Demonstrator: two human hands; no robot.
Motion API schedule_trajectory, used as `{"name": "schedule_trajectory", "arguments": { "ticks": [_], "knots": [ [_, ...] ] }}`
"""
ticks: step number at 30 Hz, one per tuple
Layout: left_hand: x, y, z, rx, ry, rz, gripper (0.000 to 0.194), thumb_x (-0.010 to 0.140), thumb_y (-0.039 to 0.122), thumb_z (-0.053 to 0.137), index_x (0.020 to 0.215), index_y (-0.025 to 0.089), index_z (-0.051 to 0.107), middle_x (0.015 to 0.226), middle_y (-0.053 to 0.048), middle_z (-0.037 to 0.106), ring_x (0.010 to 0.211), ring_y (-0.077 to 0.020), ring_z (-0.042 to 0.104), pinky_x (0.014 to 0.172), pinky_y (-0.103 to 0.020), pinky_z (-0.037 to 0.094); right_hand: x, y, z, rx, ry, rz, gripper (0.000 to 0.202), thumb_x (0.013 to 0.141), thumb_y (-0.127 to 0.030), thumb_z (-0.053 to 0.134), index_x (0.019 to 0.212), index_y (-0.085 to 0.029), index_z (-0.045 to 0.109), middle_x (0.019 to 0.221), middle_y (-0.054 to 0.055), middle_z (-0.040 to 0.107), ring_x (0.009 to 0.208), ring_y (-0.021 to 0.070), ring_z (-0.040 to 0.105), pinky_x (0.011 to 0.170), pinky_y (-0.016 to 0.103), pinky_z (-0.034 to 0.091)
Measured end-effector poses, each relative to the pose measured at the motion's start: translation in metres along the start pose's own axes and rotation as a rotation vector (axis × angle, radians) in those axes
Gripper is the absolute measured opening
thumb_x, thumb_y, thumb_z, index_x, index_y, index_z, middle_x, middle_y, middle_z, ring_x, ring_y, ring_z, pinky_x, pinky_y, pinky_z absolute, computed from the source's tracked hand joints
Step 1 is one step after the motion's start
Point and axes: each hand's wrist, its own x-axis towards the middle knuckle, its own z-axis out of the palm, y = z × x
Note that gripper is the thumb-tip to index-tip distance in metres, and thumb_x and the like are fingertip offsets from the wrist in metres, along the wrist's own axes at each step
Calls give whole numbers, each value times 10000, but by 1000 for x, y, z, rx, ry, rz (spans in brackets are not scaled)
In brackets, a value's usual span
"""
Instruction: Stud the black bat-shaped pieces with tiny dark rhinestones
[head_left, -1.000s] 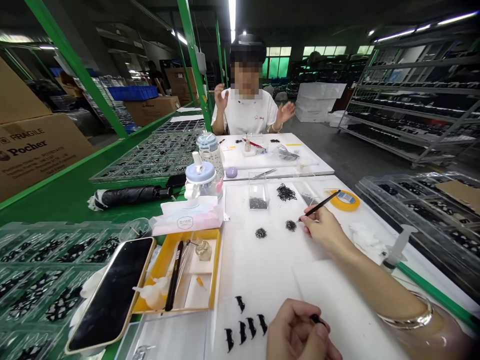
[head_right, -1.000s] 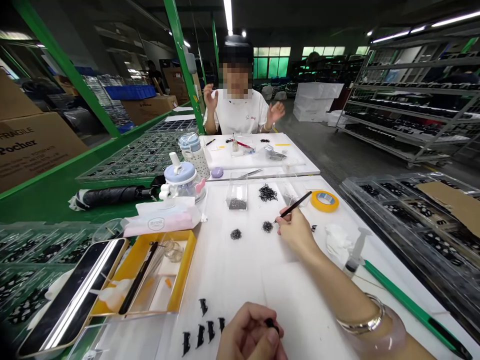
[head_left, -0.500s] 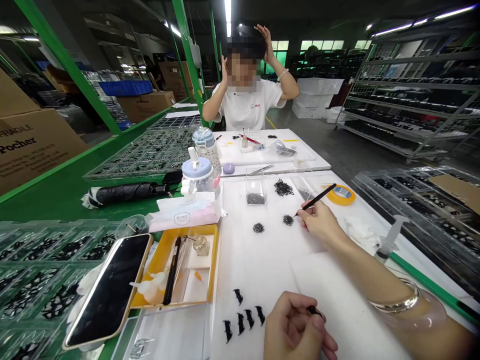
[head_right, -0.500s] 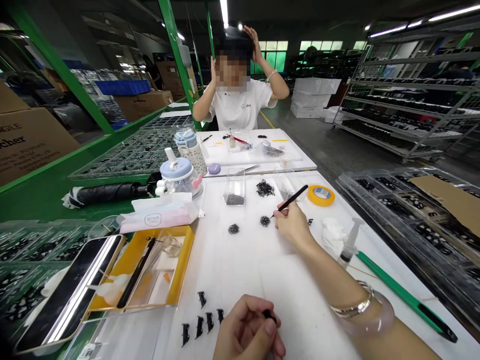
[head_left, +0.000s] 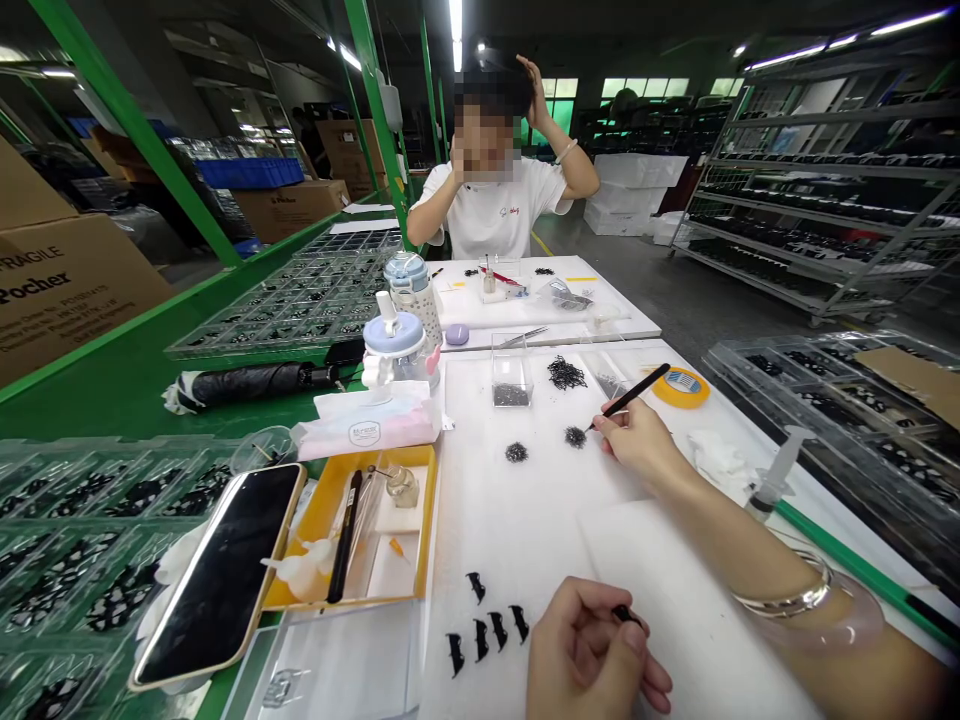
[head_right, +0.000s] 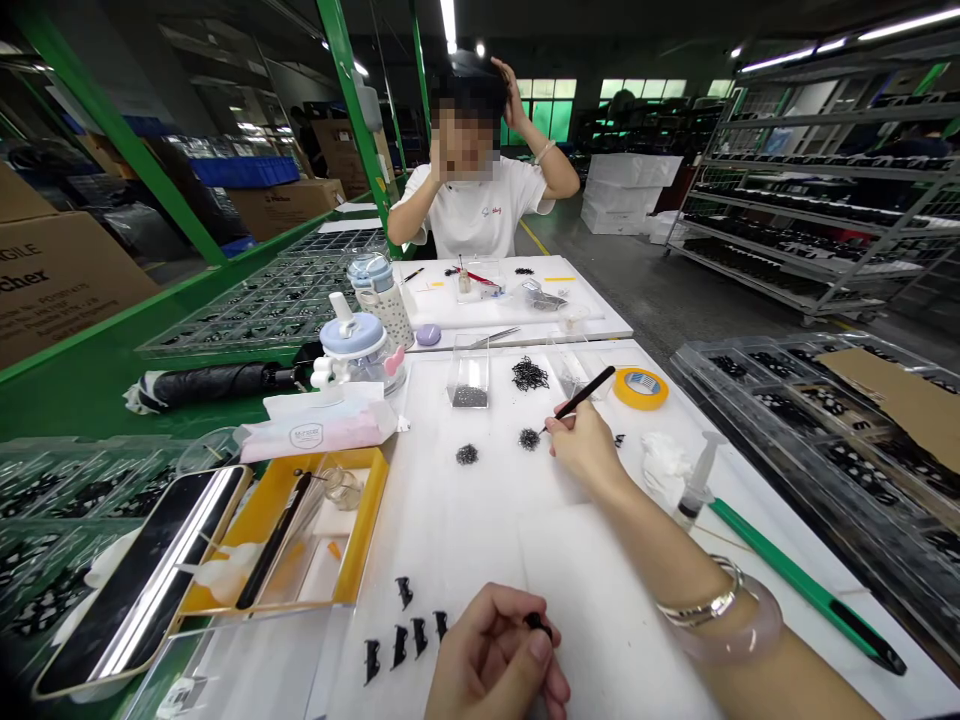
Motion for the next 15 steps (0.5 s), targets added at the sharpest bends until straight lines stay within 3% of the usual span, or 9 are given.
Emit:
{"name": "schedule_trajectory", "arguments": {
  "ticks": [15],
  "knots": [
    [-1, 2, 1, 24, 45, -7, 530, 530, 504, 874, 755, 124, 581, 626, 12, 594, 456, -89, 564, 444, -209, 433, 5, 5, 1, -22, 13, -44, 297, 920, -352, 532, 1099, -115, 553, 911, 41, 588, 729, 96, 567, 657, 253, 520]
  ]
}}
